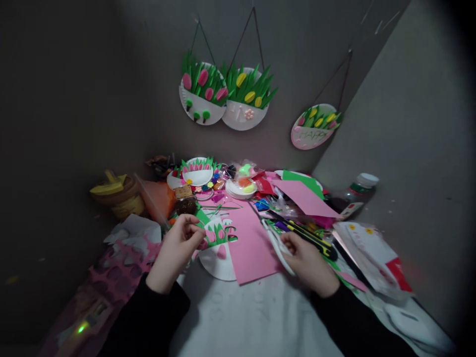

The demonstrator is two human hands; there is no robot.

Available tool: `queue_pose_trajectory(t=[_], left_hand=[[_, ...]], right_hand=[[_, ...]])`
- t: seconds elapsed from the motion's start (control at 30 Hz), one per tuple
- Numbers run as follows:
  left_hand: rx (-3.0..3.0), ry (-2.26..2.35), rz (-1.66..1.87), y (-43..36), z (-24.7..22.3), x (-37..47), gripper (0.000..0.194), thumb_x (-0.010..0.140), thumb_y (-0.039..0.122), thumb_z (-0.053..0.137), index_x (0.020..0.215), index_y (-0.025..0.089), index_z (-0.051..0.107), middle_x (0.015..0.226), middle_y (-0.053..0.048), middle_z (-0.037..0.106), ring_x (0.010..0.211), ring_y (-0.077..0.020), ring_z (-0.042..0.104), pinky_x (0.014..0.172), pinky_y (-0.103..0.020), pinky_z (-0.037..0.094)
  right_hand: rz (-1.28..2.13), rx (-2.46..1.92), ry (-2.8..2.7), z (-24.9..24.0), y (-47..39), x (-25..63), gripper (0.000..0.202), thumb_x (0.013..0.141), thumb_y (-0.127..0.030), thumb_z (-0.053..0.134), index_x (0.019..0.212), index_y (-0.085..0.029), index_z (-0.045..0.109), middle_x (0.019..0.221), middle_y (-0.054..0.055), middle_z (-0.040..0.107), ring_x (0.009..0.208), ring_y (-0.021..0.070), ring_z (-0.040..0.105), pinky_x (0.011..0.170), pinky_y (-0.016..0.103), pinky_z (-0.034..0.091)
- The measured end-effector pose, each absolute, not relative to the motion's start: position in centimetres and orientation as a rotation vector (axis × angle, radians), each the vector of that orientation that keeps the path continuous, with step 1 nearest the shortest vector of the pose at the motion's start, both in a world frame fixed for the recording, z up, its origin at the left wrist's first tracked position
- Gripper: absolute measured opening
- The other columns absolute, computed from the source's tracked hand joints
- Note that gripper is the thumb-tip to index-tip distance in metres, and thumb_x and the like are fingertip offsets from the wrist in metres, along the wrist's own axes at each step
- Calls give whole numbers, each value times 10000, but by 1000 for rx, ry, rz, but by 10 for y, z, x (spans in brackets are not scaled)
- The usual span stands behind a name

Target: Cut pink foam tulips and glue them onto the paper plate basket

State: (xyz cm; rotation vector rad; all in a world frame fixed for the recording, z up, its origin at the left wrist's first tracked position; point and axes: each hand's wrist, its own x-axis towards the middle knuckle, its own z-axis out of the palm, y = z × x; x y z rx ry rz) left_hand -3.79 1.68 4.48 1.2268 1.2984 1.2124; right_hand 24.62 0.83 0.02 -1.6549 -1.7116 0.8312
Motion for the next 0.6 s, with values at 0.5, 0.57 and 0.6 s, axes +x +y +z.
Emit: queue_pose_trajectory(t=[0.5,0.57,0.6], left_hand=[[1529,1166,978,17,30,-21,100,741,174,526,839,172,547,633,12,604,577,-124,561,554,-214,405],[1612,1140,944,15,31,-19,102,760,174,508,854,177,546,663,4,617,615,-135,588,577,-221,420],[1655,1128,927,14,31,-18,97,769,178,503,854,180,547,681,3,616,631,-137,594,588,-223,426]], right_hand=[[400,-1575,-2048,18,6,236,200,833,-268,493,947,-153,611,964,99,626,931,222,568,806,327,423],[754,-1393,-2014,30,2,213,156,809,-246,518,921,-172,597,876,46,625,785,165,575,692,276,439],[874,-1325,-1999,33,2,201,148,791,-222,530,921,-174,584,857,27,621,756,147,566,674,261,434]])
